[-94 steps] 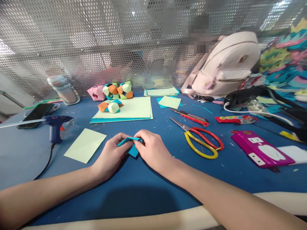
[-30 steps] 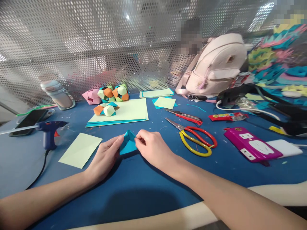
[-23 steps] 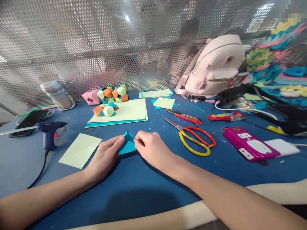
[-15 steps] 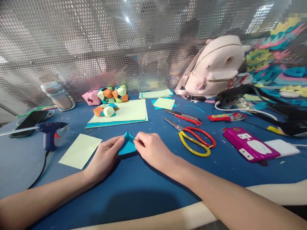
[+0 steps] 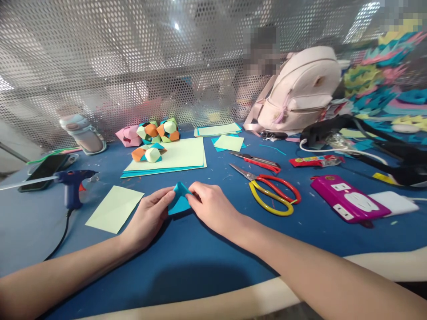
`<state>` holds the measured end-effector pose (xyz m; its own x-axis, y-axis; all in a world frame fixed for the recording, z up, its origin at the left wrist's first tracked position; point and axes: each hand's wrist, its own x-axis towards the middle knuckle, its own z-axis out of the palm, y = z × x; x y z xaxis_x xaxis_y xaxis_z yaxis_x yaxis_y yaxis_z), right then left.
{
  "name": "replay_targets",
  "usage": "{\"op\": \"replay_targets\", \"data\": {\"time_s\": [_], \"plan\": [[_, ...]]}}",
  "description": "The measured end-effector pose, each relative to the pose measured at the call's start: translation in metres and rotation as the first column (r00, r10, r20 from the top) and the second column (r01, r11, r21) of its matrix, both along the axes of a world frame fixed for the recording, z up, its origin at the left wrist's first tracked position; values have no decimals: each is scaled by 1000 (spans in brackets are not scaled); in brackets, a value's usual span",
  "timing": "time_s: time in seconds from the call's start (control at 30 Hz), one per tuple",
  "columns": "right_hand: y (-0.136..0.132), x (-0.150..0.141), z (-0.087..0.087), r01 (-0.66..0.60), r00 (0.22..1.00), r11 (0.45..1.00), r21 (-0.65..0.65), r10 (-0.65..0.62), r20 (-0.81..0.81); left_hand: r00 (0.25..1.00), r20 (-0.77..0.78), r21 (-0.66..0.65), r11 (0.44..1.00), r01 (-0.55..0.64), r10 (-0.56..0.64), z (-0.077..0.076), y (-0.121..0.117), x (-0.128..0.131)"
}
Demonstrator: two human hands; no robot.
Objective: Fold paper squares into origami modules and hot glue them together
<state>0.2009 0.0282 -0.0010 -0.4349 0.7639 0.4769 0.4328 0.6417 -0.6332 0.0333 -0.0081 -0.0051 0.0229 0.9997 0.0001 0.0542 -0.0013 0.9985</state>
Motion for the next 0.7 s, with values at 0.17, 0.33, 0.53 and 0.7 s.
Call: {"op": "replay_targets", "data": {"time_s": [0.17, 0.33, 0.53, 0.7], "plan": [[1, 0, -3, 24, 999, 995, 101, -20, -40, 999, 24, 0, 999, 36, -36, 2, 0, 4], [-1, -1, -4, -29, 997, 995, 96, 36, -65, 996, -31, -27, 996, 84, -85, 6, 1, 7], [-3, -2, -3, -49, 997, 988, 147, 58, -59, 996, -51, -4, 997, 75, -76, 1, 2, 4], [-1, -2, -4, -60, 996, 981, 185, 72, -56, 995, -48, -20, 996, 81, -82, 2, 1, 4]]}}
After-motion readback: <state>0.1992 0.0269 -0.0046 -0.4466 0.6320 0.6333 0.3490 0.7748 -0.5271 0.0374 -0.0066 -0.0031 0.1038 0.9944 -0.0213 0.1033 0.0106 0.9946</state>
